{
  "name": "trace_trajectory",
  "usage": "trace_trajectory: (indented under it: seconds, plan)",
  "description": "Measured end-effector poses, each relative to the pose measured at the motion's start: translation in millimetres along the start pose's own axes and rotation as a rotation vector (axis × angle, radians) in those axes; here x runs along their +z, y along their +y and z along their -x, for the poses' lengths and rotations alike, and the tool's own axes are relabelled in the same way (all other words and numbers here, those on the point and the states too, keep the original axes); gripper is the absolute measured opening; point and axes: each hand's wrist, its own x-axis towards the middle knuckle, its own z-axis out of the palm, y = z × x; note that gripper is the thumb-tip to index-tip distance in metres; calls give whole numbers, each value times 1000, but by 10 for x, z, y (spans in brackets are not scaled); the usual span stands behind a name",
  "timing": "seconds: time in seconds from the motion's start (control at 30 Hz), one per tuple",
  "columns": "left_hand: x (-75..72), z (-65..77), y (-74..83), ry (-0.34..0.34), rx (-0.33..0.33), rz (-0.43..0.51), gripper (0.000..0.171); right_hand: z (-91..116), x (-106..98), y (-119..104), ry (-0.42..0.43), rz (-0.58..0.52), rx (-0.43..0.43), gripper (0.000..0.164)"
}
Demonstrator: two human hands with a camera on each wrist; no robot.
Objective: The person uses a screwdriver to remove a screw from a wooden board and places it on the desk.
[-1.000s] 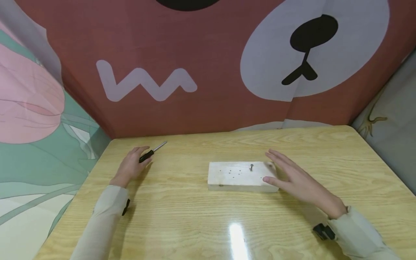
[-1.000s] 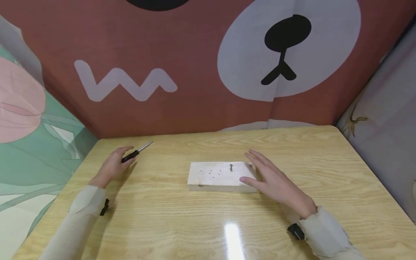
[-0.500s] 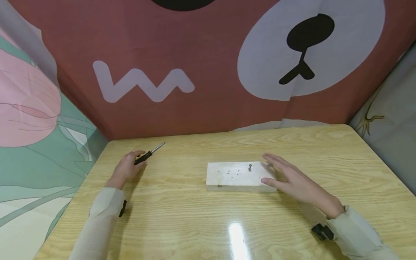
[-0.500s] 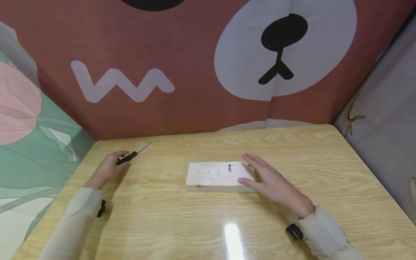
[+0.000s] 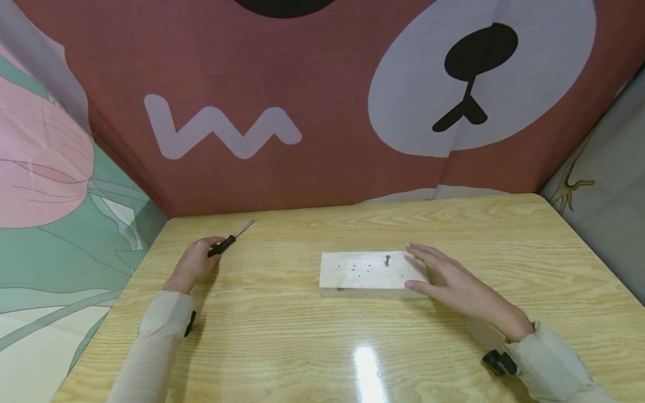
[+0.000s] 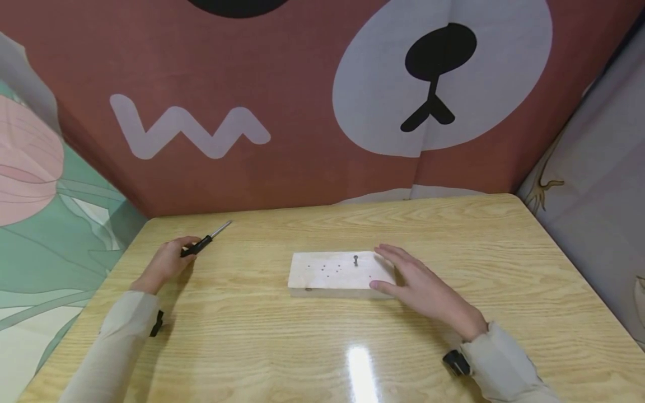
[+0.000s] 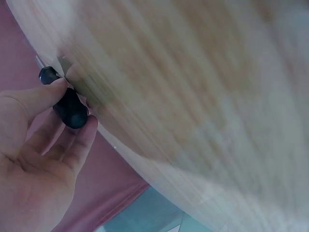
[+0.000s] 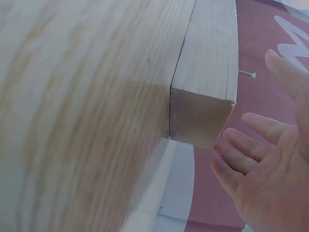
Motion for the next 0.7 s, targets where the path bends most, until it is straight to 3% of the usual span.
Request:
trace_trajectory:
  seconds: [0.3,0.7]
  plan:
    - [-1,18,-1,57,26,3,43,0,18,15,-10,1,1,71]
    - [-20,23,49,77,13,-2,33,10,23,26,-18,4,-5,70]
